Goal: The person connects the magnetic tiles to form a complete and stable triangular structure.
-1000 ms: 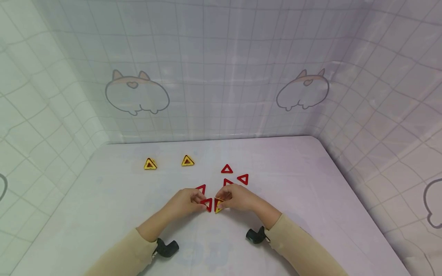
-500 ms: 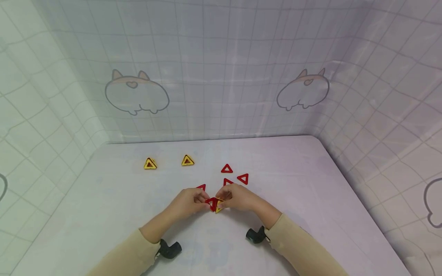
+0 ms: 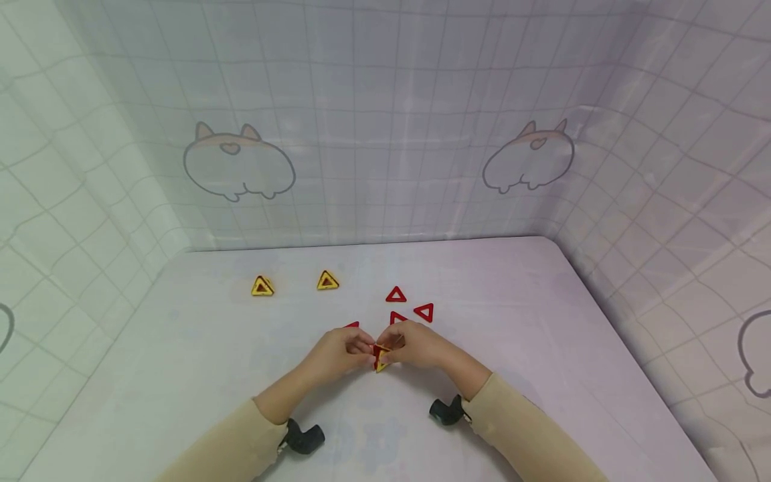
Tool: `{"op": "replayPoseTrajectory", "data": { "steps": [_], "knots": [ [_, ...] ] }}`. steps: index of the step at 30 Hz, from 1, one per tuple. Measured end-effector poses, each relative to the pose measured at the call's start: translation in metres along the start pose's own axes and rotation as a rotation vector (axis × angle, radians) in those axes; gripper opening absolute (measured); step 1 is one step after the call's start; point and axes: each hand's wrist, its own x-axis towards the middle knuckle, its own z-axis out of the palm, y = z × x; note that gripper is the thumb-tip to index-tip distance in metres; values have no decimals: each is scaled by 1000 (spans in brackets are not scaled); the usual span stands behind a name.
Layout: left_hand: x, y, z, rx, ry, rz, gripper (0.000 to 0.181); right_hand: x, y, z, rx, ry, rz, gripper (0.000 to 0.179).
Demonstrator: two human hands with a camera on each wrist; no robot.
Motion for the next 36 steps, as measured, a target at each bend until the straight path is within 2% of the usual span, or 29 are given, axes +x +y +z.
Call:
{"op": "replayPoseTrajectory", "data": {
  "steps": [8,21,29,36],
  "knots": [
    [0,1,5,15,2,-7,25,-1,-1,0,-9,11,11,23],
    [-2,1,6,63,12,-18,24,-2,2,-1,-30,25,47,23],
    [-1,2,7,36,4,61,27,-3,5,-4,-4,19,71,20],
    [-1,2,10,47,49,116,21,-2,7,-3,-5,14,63,20]
  ]
}}
